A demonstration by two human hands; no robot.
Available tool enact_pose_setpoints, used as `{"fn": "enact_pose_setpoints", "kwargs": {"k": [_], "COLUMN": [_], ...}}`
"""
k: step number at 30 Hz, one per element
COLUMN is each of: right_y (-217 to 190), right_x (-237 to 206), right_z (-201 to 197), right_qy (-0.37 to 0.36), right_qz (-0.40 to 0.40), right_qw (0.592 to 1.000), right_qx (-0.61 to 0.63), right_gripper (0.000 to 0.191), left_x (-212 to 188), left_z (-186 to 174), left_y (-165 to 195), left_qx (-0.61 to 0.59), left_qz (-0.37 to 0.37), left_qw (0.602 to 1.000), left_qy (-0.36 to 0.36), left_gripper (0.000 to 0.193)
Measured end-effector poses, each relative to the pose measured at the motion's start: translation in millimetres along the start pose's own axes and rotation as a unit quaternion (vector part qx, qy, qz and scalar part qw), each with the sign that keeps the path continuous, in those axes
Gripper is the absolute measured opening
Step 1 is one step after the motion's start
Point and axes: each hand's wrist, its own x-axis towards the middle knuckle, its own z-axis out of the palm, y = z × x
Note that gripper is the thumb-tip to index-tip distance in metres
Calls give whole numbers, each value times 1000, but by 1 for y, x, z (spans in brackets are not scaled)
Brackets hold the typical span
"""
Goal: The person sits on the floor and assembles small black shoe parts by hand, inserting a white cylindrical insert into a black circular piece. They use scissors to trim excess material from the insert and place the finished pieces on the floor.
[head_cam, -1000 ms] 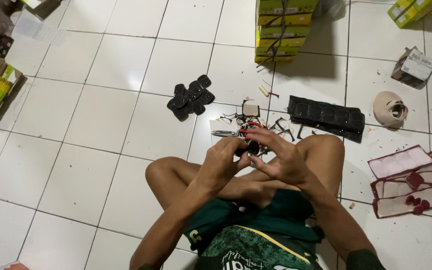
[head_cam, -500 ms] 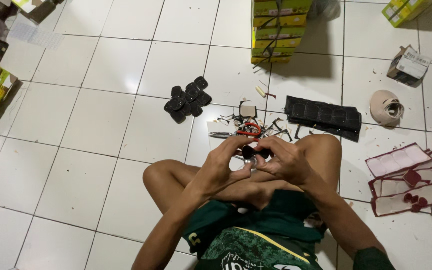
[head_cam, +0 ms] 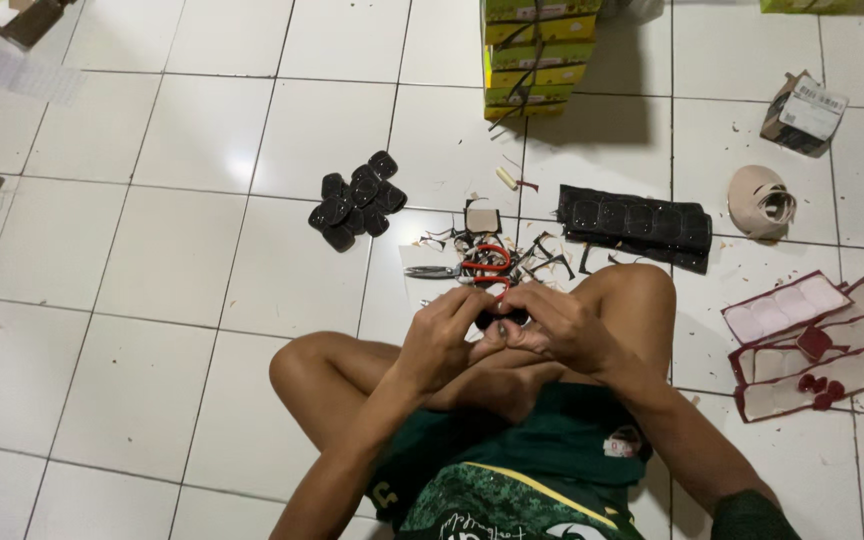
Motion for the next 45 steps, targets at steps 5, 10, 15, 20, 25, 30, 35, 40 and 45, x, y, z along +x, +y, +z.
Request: {"fn": "enact_pose_setpoints", "kwargs": {"k": [5, 10, 15, 20, 25, 30, 35, 40, 45], "right_y": [44, 155, 239, 272, 244, 157, 82, 49, 32], "right_x": [12, 72, 116, 141, 158, 153, 137, 106, 70], "right_z": [11, 26, 61, 65, 18, -44, -81, -94, -91], "right_qy": [-25, 4, -14, -137, -90, -93, -83, -56, 9], "right_qz": [109, 341, 350, 457, 353, 291, 268, 227, 295], "right_qw": [981, 938, 927, 874, 884, 895, 910, 910, 903], "right_qx": [156, 56, -136, -87, 294, 325, 304, 342, 312], "right_gripper": [32, 34, 51, 57, 40, 42, 45, 41, 38], "left_x": [13, 20, 19, 22, 42, 78, 101, 85, 57], "left_z": [18, 24, 36, 30, 1, -12, 6, 10, 0], "left_y": [-31, -61, -78, -98, -111, -91, -56, -23, -2], "left_qx": [30, 85, 32, 62, 9, -93, -441, -560, -548], "left_qz": [-36, -57, -213, -181, -193, -136, -135, -179, -208], "left_qw": [998, 988, 970, 972, 970, 976, 885, 804, 802], "left_qy": [36, 119, 114, 134, 149, 142, 64, 85, 116], "left_gripper": [26, 21, 18, 16, 16, 15, 12, 12, 10]}}
